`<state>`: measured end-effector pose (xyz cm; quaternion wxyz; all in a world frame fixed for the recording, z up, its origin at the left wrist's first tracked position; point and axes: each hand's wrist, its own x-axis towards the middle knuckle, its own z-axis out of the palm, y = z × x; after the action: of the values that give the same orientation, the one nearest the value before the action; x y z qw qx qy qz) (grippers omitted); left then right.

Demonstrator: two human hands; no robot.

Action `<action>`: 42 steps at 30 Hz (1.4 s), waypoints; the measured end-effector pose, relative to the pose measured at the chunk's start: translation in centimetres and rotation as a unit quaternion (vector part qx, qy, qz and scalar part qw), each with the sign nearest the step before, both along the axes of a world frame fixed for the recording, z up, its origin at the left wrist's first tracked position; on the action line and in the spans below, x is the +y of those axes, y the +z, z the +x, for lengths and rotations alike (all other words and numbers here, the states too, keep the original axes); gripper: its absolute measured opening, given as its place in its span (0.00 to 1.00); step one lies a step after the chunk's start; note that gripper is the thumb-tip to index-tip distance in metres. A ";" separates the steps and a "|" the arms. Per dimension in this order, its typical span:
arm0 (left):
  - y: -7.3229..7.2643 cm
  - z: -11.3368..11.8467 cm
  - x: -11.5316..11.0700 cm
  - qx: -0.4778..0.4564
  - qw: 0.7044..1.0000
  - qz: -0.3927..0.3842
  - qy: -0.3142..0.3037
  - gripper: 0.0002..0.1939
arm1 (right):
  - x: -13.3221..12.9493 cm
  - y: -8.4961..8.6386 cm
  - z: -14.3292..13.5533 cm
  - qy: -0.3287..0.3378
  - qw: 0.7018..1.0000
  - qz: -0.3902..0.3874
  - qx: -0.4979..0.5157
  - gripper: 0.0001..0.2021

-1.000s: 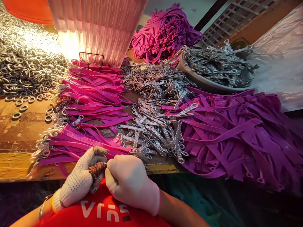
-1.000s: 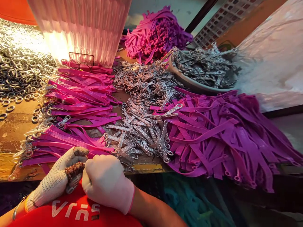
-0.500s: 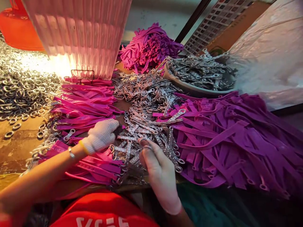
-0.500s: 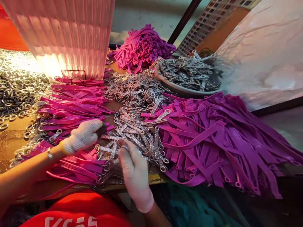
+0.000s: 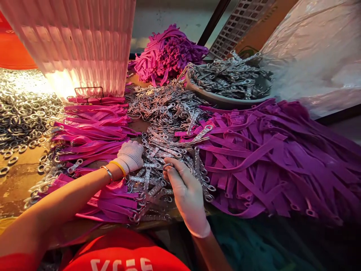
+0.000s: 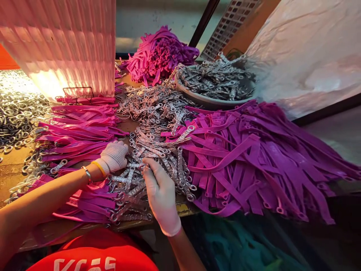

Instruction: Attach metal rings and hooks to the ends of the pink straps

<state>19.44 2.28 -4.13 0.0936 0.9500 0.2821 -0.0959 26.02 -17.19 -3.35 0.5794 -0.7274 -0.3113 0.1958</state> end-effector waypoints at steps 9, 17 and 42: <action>-0.3 -3.1 0.9 -0.039 0.999 0.003 -0.024 0.15 | 0.5 -0.5 -0.9 0.052 0.998 -0.022 -0.029 0.16; -0.5 -3.9 0.8 -0.105 0.994 -0.011 -0.016 0.13 | 0.9 -1.0 -2.3 0.086 0.993 -0.016 -0.085 0.14; 2.4 -17.6 -8.3 -0.210 0.945 -0.218 0.126 0.08 | 1.9 0.8 -7.4 0.272 0.802 -0.092 -0.524 0.12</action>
<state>1.89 -6.00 -1.76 0.3668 0.8615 0.3461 0.0594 18.66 -15.27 -2.54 0.1815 -0.6543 -0.7331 -0.0381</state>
